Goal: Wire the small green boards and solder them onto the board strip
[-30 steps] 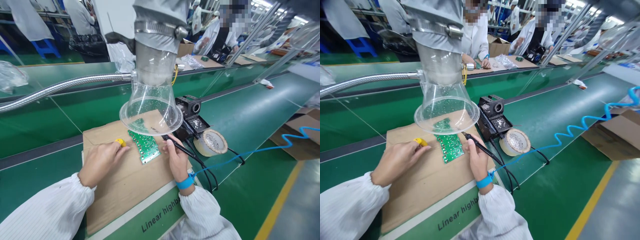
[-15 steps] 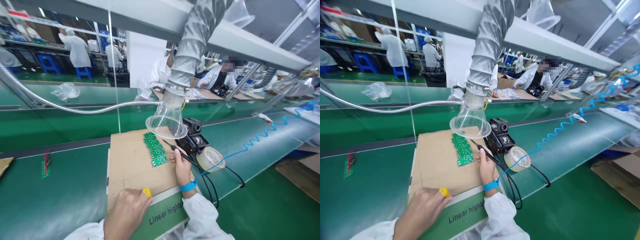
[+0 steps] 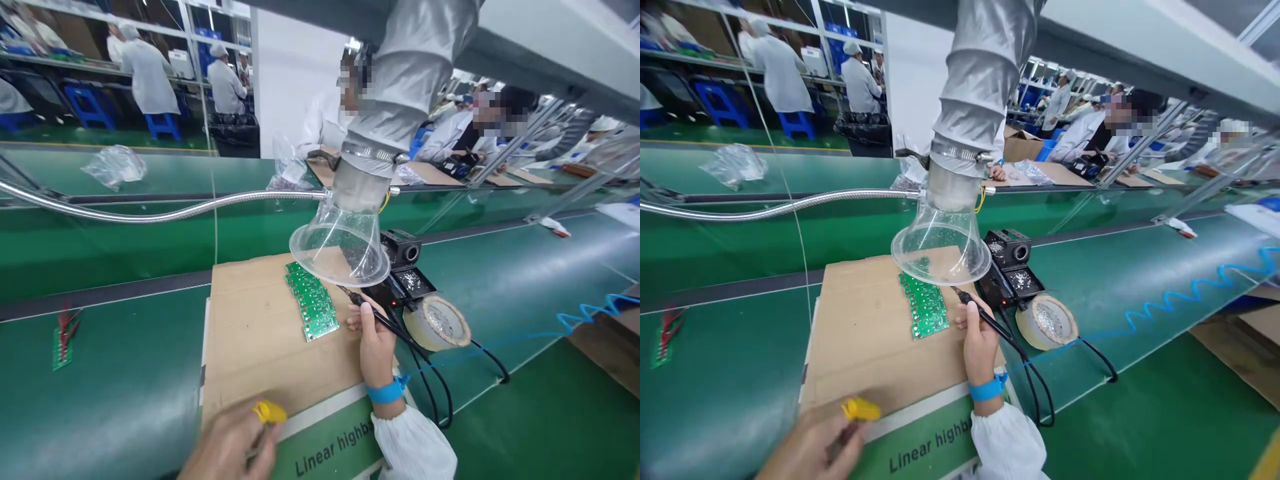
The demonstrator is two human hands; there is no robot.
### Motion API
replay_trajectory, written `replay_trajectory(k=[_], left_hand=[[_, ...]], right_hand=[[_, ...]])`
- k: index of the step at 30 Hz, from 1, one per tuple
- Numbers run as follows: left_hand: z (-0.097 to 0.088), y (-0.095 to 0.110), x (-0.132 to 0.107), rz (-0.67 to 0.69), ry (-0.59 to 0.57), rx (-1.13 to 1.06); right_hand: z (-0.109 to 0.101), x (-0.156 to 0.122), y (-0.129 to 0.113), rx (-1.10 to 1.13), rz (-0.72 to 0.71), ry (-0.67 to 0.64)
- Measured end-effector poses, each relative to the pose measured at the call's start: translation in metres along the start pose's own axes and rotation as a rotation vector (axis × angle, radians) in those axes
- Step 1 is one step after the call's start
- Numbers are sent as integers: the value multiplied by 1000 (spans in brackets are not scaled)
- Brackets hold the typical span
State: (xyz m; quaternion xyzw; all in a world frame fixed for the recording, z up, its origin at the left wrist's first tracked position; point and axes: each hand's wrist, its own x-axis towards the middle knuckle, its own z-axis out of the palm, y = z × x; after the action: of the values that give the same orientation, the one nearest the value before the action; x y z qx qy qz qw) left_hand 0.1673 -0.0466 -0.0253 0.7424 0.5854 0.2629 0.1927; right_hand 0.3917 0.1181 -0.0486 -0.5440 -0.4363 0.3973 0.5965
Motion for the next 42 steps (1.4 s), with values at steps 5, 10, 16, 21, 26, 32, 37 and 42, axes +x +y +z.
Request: replay_trajectory(k=[5, 10, 16, 21, 26, 32, 37, 42], left_hand=[[-39, -40, 66, -91, 59, -57], [-37, -67, 119, -172, 172, 9], [-14, -68, 171, -227, 193, -47], [0, -74, 188, -242, 208, -76], [5, -81, 184, -197, 216, -71], [5, -78, 183, -142, 265, -78], [5, -76, 183, -117, 280, -55], [5, -78, 182, -123, 281, -42]], right_hand=[[-3, -1, -6, 34, 56, -29], [-15, 5, -35, 28, 133, -139], [8, 24, -52, -26, 87, -100], [33, 28, -30, -31, 52, -6], [33, 28, -7, -69, 39, 9], [30, 26, -1, -93, -64, 49], [33, 26, -4, -96, -47, 36], [34, 24, -6, -102, -55, -12]])
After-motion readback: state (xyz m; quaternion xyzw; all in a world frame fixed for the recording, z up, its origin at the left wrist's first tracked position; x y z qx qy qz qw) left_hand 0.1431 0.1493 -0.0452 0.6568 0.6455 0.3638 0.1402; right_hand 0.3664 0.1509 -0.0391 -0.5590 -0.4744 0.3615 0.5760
